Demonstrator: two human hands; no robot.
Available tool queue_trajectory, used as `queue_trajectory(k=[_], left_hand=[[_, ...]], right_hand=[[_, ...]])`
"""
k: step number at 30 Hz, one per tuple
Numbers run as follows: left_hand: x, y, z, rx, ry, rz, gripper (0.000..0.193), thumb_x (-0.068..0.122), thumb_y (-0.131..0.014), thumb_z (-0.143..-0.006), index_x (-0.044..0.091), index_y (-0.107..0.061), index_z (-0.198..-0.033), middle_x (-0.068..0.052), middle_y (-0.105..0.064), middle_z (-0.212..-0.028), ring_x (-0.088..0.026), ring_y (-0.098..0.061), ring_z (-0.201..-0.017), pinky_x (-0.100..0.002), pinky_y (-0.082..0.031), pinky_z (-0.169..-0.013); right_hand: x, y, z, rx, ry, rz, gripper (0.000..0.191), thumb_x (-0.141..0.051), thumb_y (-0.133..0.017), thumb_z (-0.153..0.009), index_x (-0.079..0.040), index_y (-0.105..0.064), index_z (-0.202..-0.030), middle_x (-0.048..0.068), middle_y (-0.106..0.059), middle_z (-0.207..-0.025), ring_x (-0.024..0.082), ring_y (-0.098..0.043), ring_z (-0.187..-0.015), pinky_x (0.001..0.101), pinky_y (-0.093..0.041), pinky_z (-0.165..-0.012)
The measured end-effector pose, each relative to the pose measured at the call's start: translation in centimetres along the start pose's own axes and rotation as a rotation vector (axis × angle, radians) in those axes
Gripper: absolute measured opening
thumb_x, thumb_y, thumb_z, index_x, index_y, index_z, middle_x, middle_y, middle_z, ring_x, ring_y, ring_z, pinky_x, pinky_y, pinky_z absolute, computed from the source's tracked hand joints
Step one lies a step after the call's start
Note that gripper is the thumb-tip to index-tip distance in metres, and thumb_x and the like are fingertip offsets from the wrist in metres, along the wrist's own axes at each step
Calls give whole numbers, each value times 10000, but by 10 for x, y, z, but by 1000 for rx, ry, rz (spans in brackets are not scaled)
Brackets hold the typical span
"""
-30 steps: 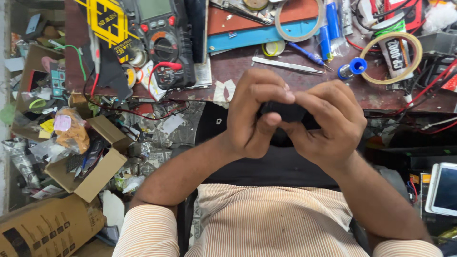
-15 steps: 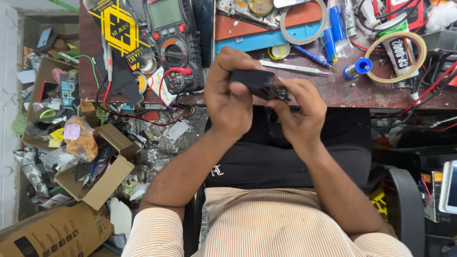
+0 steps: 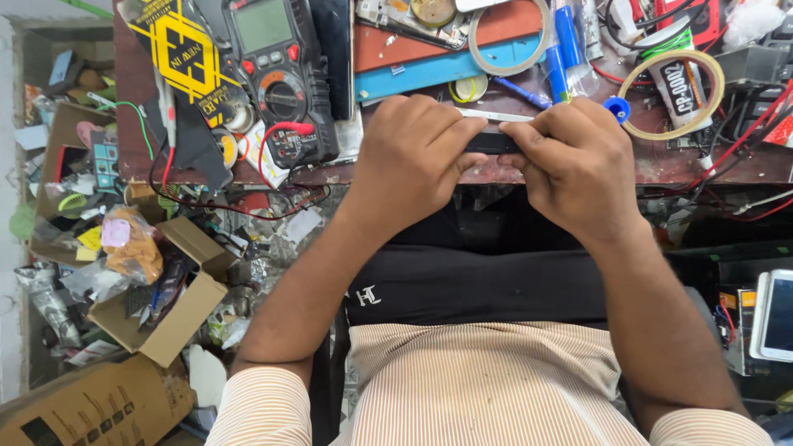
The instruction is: The person wraps white tape around a row of 18650 lithium cells in a battery pack holder, pressing the tape down with a metal rod. They then place a black laptop battery casing over the cells, align it, and use a soldering iron to solder the pack's terminals while holding the casing steady.
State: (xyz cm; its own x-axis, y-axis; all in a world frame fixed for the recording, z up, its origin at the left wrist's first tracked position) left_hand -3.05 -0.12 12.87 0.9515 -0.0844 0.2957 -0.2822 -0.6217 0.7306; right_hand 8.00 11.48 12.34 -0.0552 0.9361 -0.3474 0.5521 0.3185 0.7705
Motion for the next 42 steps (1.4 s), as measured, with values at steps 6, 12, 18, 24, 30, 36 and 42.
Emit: queue_trajectory(k=[6, 12, 18, 24, 30, 36, 42], left_hand=[[-15, -35, 7, 8, 153, 135, 248, 178, -798, -833, 51, -647, -983, -78, -609, -932, -307, -585, -922, -434, -445, -825], [-37, -50, 16, -52, 233, 225, 260, 142, -829, -801, 51, -631, -942, -108, -616, -899, -341, -588, -911, -445, -450, -815], [-45, -63, 21, -176, 327, 241, 282, 172, -852, -803, 41, -654, -955, -105, -657, -923, -333, -619, -922, -431, -465, -814], [-16, -58, 12, -174, 120, 62, 302, 308, -818, -846, 65, -701, -984, -75, -642, -885, -280, -608, -869, -427, -447, -790], [-6, -78, 9, -91, 119, 97, 306, 352, -753, -940, 68, -636, -938, -56, -583, -893, -265, -577, -889, -400, -439, -816], [-5, -79, 10, -72, 98, 92, 300, 318, -755, -925, 62, -602, -885, -65, -555, -860, -268, -554, -841, -407, -418, -772], [-12, -62, 8, -3, 106, 142, 271, 295, -781, -923, 67, -635, -941, -51, -571, -884, -263, -574, -880, -401, -424, -800]], right_hand=[[11, -14, 8, -79, -14, 66, 319, -62, -813, -843, -82, -755, -1156, 55, -661, -966, 269, -631, -906, 401, -505, -822], [38, -5, 33, -71, -126, 41, 354, -230, -885, -901, -73, -758, -1191, 85, -713, -1051, 277, -667, -935, 382, -541, -808], [50, -10, 59, -33, -177, -9, 296, -180, -872, -939, -49, -754, -1177, 86, -718, -1070, 277, -670, -963, 381, -541, -849], [55, -15, 65, -18, -197, -45, 279, -165, -868, -942, -44, -751, -1165, 92, -693, -1009, 284, -645, -914, 388, -518, -819], [58, -18, 68, 9, -254, -77, 233, -122, -872, -935, -51, -767, -1130, 90, -664, -938, 268, -631, -840, 372, -494, -760], [59, -17, 69, 52, -244, -114, 271, -111, -914, -879, -41, -768, -1097, 96, -684, -935, 273, -628, -830, 372, -494, -757], [73, 0, 71, 71, -232, -233, 471, -106, -957, -824, -5, -714, -1216, 124, -735, -1090, 261, -703, -1002, 318, -563, -845]])
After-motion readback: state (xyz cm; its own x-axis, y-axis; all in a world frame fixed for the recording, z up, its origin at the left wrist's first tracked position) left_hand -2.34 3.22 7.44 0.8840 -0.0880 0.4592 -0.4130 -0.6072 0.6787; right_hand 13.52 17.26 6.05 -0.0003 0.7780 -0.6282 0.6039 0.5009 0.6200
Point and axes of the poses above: each hand's wrist, its own z-axis away from the middle knuckle, its own y-axis out of the back of the hand, x = y × z, the point moved 8 cm from there along -z, towards the middle knuckle
